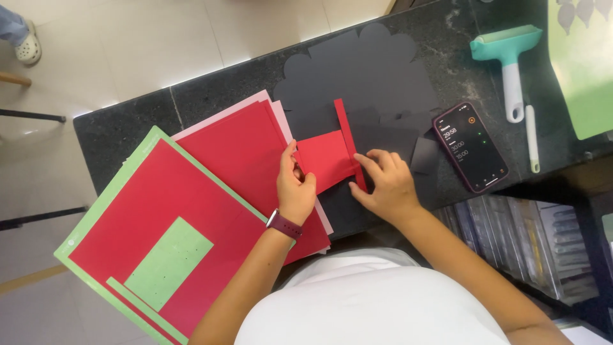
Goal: Preparing a craft cutting mat by removing old scraps and applying a new sheet of paper using a roller and scraper.
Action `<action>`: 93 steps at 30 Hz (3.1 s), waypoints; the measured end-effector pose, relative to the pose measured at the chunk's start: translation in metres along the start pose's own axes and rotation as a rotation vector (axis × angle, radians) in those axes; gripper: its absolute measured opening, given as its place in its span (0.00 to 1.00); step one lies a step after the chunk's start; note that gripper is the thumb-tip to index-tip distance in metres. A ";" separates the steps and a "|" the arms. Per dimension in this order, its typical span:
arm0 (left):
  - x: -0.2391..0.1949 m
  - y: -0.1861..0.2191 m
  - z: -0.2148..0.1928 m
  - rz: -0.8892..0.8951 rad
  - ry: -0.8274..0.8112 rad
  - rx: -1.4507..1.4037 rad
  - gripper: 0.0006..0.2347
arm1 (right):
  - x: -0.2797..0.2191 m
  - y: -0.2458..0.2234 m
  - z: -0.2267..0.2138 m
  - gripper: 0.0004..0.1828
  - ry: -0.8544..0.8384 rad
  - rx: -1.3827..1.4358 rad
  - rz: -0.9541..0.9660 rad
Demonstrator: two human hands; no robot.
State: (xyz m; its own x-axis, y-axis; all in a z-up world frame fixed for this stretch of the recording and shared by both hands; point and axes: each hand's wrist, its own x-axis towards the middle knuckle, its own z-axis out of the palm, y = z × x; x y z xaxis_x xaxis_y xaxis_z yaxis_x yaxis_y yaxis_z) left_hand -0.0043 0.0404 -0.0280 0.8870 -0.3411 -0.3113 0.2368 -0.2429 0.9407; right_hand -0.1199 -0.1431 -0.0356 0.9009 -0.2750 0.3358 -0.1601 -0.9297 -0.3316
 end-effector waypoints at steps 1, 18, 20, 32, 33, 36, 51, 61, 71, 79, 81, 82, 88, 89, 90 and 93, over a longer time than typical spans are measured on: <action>0.001 0.000 0.001 0.001 -0.004 0.000 0.34 | 0.000 0.001 0.002 0.29 0.001 -0.003 0.003; 0.000 0.029 0.032 0.081 -0.103 0.087 0.32 | -0.014 -0.018 -0.011 0.42 -0.140 0.012 0.010; 0.004 0.030 0.035 0.094 -0.071 0.072 0.33 | -0.022 -0.011 -0.008 0.38 -0.129 0.035 0.030; 0.005 0.006 0.052 0.556 0.055 0.360 0.31 | -0.030 0.041 -0.045 0.34 0.015 0.036 -0.043; -0.005 0.016 0.046 0.540 0.024 0.377 0.30 | -0.030 0.049 -0.049 0.34 -0.003 -0.011 -0.071; -0.040 0.019 0.018 0.440 -0.056 0.389 0.25 | -0.026 0.086 -0.054 0.46 -0.133 -0.302 -0.124; -0.216 -0.049 -0.233 0.041 0.784 0.731 0.28 | 0.048 0.069 -0.040 0.47 -0.279 -0.056 -0.348; -0.286 -0.128 -0.224 -0.545 0.837 -1.228 0.11 | -0.006 -0.222 0.049 0.29 -0.461 0.445 -0.699; -0.243 -0.104 -0.226 -0.130 0.442 -1.241 0.22 | -0.034 -0.324 0.068 0.64 -0.782 0.317 -0.728; -0.229 -0.079 -0.250 0.042 0.179 -1.295 0.21 | -0.018 -0.335 0.040 0.43 -0.597 0.742 -0.471; -0.229 -0.071 -0.254 0.028 0.184 -1.252 0.21 | -0.017 -0.331 0.042 0.39 -0.467 0.720 -0.532; -0.227 -0.072 -0.253 0.025 0.164 -1.249 0.21 | -0.016 -0.327 0.047 0.39 -0.453 0.711 -0.521; -0.226 -0.088 -0.249 -0.076 0.257 -1.179 0.20 | -0.019 -0.306 0.073 0.36 -0.485 0.502 -0.465; -0.225 -0.089 -0.249 -0.090 0.282 -1.169 0.20 | -0.022 -0.301 0.084 0.33 -0.439 0.468 -0.494; -0.223 -0.090 -0.249 -0.104 0.307 -1.159 0.20 | -0.026 -0.296 0.095 0.31 -0.393 0.432 -0.523; -0.218 -0.117 -0.249 -0.160 0.369 -1.119 0.20 | -0.001 -0.323 0.042 0.23 -0.440 0.655 -0.289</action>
State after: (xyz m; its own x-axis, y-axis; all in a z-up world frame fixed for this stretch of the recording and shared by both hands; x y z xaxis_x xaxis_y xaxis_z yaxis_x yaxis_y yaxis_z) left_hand -0.1263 0.3694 -0.0367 0.8332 -0.0522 -0.5505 0.4070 0.7319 0.5465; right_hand -0.0522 0.1681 0.0345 0.9673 0.1993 0.1567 0.2455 -0.5815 -0.7756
